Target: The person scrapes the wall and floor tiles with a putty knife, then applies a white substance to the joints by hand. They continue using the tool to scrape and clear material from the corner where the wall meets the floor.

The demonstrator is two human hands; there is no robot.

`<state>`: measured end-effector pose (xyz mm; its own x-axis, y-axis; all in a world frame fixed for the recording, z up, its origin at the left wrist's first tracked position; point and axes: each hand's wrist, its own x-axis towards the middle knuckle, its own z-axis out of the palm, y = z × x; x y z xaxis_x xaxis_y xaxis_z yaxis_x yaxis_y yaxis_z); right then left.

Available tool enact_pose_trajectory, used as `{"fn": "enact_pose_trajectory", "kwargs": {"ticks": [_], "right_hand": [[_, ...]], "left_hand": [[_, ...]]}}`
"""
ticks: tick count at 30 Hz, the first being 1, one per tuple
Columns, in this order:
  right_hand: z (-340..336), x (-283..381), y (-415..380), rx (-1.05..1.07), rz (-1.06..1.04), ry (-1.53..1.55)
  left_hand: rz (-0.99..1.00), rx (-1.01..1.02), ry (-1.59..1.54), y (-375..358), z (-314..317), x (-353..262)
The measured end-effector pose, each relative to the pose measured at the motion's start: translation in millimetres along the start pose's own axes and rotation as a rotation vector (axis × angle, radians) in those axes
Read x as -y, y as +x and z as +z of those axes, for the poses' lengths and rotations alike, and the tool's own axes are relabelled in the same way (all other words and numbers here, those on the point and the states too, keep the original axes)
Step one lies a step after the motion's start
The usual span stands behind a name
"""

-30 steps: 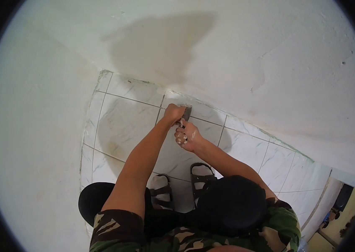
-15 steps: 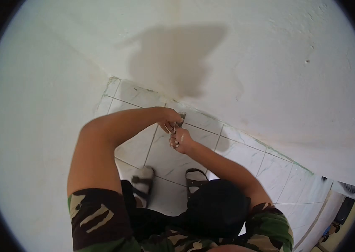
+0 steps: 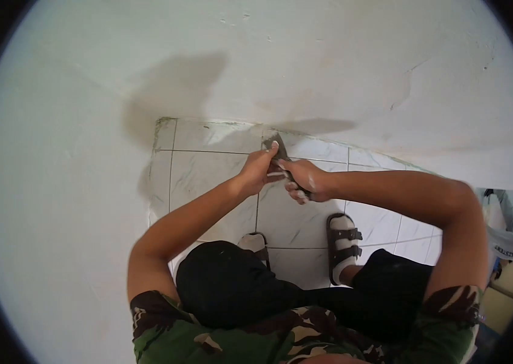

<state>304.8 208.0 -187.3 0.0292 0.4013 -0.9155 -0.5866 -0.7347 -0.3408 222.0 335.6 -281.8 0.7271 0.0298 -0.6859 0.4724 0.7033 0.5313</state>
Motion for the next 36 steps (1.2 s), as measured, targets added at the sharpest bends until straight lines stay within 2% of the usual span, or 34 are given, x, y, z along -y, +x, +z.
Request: {"fn": "enact_pose_trajectory", "kwargs": {"ticks": [1, 2, 3, 4, 5, 7, 11, 14, 18, 22, 25, 27, 29, 31, 33, 36], "right_hand": [[9.7, -2.1, 19.1, 0.011, -0.047, 0.084], [17.4, -3.6, 40.5, 0.023, -0.103, 0.16], [24.8, -11.3, 64.9, 0.006, -0.095, 0.161], [32.6, -21.4, 89.8, 0.097, -0.09, 0.365], [42.7, -29.9, 105.4, 0.193, -0.083, 0.568], [63.3, -50.1, 114.4, 0.142, -0.141, 0.641], [75.3, -74.0, 122.2, 0.125, -0.212, 0.774], [74.9, -61.0, 120.7, 0.097, -0.161, 0.84], [67.7, -31.0, 144.5, 0.114, -0.17, 0.807], [78.4, -6.1, 124.6, 0.039, -0.136, 0.983], [72.0, -15.3, 142.5, 0.014, -0.066, 0.896], [69.1, -12.0, 146.7, 0.19, -0.215, 0.94], [82.2, -13.3, 133.1, 0.104, -0.127, 0.98], [81.8, -12.4, 129.9, 0.021, -0.045, 1.018], [71.0, -18.4, 140.1, 0.148, -0.061, 0.973], [64.1, 0.2, 150.7, 0.25, -0.086, 1.029]], "left_hand": [[0.101, -0.164, 0.041, 8.2, -4.4, 3.3], [0.1, -0.143, 0.036, 15.9, -13.9, 2.6], [0.14, -0.271, 0.155, 24.0, -29.0, 6.5], [0.181, -0.403, 0.275, 32.0, -42.6, 11.1], [0.174, -0.398, 0.266, 38.0, -54.5, 16.5], [0.151, -0.474, 0.393, 47.3, -73.7, 25.5], [0.114, -0.359, 0.53, 50.7, -87.2, 34.0], [0.103, -0.315, 0.564, 51.6, -81.6, 24.1], [0.182, -0.346, 0.417, 71.6, -90.5, 4.6], [0.196, -0.284, 0.22, 80.7, -98.9, 18.8], [0.168, -0.359, 0.317, 86.9, -97.6, 11.8], [0.192, -0.41, 0.343, 88.2, -96.2, 10.5], [0.262, -0.303, 0.28, 83.3, -101.8, 16.6], [0.22, -0.359, 0.31, 80.0, -96.5, 21.5], [0.169, -0.414, 0.355, 82.3, -96.1, 19.1], [0.278, -0.424, 0.322, 95.2, -99.2, 5.6]]}}
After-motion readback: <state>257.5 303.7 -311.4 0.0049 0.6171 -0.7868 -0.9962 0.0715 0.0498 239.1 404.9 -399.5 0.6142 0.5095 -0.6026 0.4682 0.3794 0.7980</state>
